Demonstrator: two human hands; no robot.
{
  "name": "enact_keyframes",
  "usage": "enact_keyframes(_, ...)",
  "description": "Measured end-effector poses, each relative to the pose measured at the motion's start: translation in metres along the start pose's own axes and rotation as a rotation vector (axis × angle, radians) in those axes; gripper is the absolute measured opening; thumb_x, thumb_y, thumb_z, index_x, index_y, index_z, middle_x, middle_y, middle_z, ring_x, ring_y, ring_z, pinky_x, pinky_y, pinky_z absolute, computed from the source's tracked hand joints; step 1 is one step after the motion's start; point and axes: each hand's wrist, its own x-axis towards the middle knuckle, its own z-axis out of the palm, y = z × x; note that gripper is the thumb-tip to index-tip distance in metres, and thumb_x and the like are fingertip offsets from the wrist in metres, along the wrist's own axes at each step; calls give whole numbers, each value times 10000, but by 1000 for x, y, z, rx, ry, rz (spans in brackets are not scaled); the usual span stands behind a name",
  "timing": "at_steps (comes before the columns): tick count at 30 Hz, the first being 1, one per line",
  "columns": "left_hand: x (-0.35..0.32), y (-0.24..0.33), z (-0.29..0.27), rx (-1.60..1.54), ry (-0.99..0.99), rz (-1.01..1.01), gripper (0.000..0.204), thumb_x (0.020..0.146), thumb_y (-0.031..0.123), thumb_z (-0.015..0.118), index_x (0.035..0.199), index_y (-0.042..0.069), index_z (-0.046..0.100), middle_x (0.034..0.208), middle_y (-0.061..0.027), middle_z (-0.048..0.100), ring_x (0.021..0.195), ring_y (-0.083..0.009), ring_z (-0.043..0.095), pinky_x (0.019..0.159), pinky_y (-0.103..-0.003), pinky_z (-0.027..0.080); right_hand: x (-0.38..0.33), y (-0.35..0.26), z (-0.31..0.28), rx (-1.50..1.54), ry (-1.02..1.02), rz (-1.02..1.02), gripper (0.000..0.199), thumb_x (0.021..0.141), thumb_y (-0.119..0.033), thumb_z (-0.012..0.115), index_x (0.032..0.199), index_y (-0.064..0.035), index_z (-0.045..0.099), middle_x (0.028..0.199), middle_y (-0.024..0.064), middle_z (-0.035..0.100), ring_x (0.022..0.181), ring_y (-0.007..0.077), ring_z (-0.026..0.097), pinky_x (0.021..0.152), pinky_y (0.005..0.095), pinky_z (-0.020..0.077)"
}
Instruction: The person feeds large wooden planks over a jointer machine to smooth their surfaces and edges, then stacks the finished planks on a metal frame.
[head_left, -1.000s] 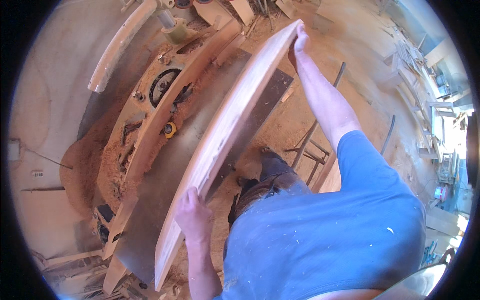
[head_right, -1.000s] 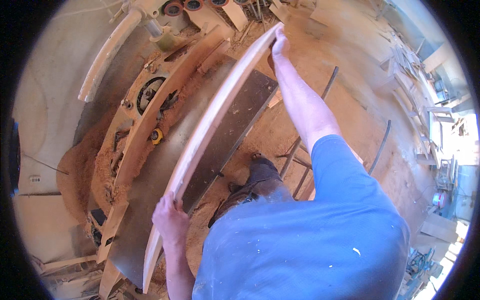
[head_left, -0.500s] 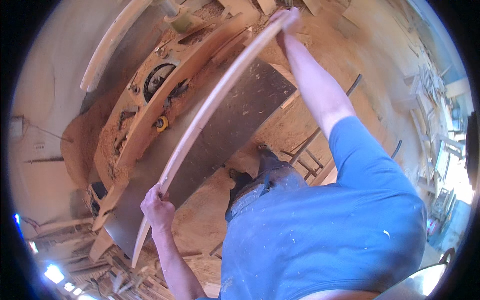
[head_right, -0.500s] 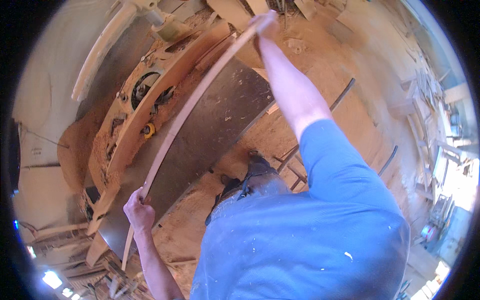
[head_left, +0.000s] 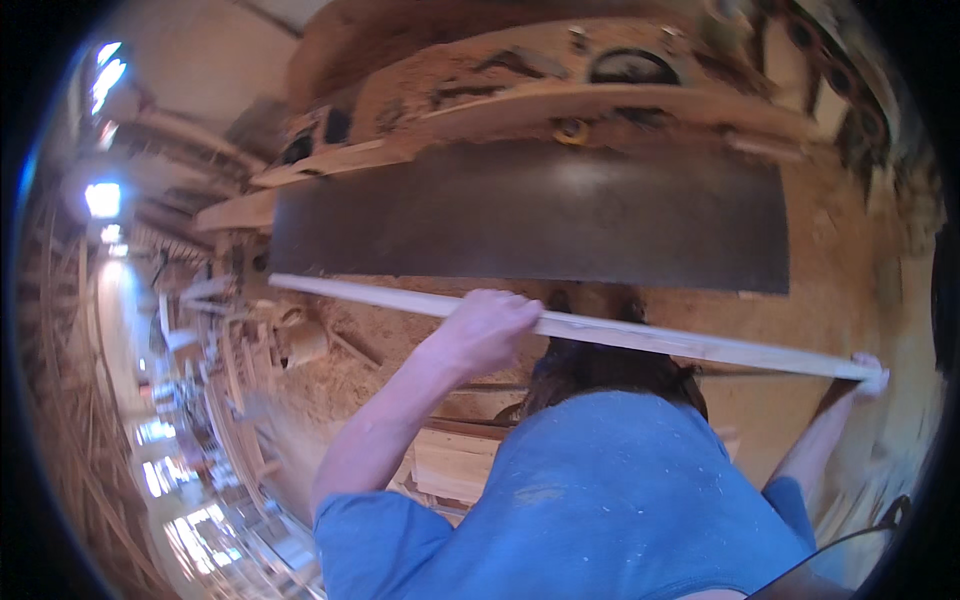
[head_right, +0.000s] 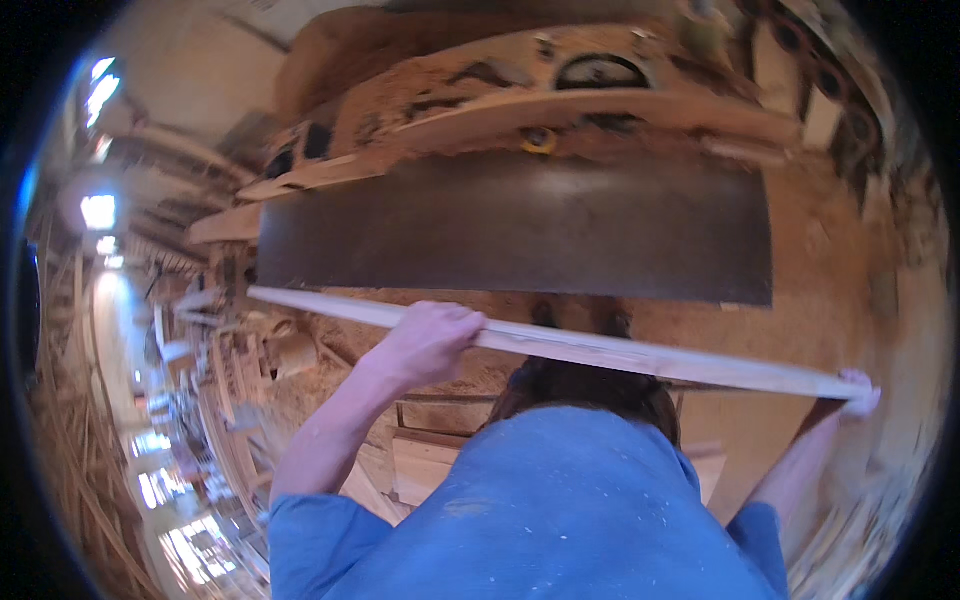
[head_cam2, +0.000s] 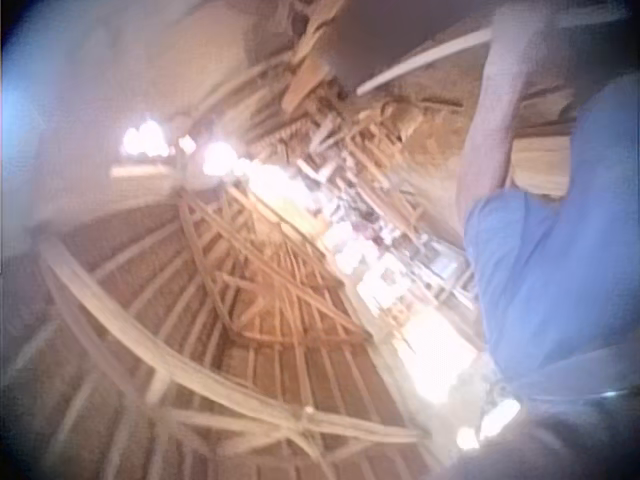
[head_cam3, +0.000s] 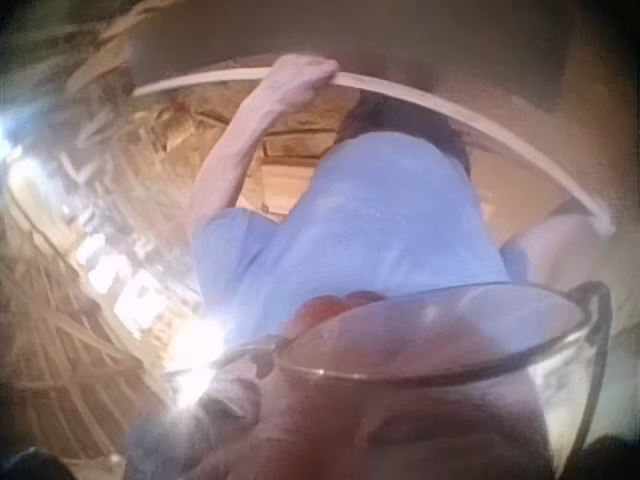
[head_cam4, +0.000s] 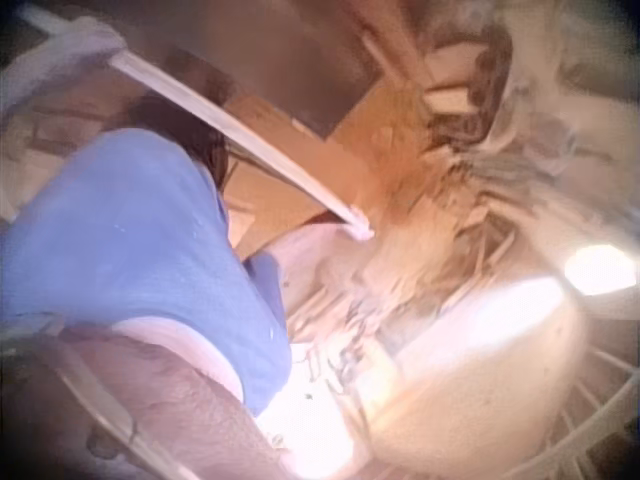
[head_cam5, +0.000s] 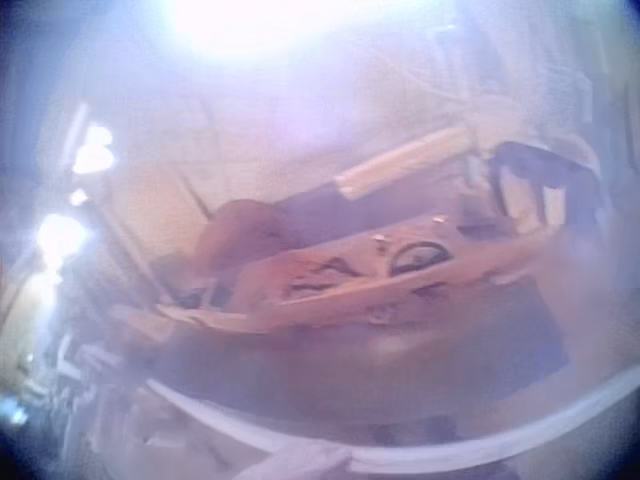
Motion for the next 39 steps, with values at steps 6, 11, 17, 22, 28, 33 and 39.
enact_keyframes(6,63,-56,7,17,-69,-60,92,684,6,643,763,53,643,800,-179,697,860,-384,668,734,-493,516,10,51,146,-348,374,163,467,991,-442,356,982,-55,617,956,109,645,890,293,605,829,442,509)
enact_keyframes(11,110,-101,-1,5,-21,-204,152,729,35,664,879,48,682,917,-157,712,950,-382,655,819,-472,525,49,140,214,-555,206,63,498,1010,-394,454,1211,28,628,1176,116,658,1090,266,596,936,382,491)
enact_keyframes(17,66,-171,137,-315,868,-841,629,870,258,694,1428,40,505,1529,-190,433,1457,-357,326,1211,-469,241,21,155,165,-1606,-310,-91,532,1000,-367,542,1204,119,616,1140,229,675,1062,294,624,931,388,481)
enact_keyframes(22,5,-205,177,-168,742,-1336,708,951,402,594,1511,27,375,1612,-218,267,1518,-389,166,1226,-549,119,-31,149,114,-1455,-252,151,391,955,-339,612,1042,42,612,999,130,611,938,219,569,782,392,480)
enact_keyframes(28,29,-227,181,79,570,-1420,709,998,484,433,1526,18,356,1637,-236,187,1530,-399,117,1231,-534,112,-66,128,170,-1378,-297,246,422,972,-280,590,1126,107,650,1031,202,695,919,291,628,778,441,497)
enact_keyframes(33,34,-245,159,17,571,-1368,695,1001,463,435,1530,20,353,1643,-205,194,1527,-402,119,1238,-519,105,-54,123,130,-1539,-299,173,435,960,-314,611,1079,102,661,1040,210,694,950,306,638,779,454,502)
enact_keyframes(39,27,-307,144,135,653,-1321,683,996,440,452,1527,21,357,1646,-181,203,1521,-404,135,1239,-508,110,-123,142,237,-1722,-91,402,602,913,-459,647,1099,113,674,994,243,704,951,342,658,824,476,498)
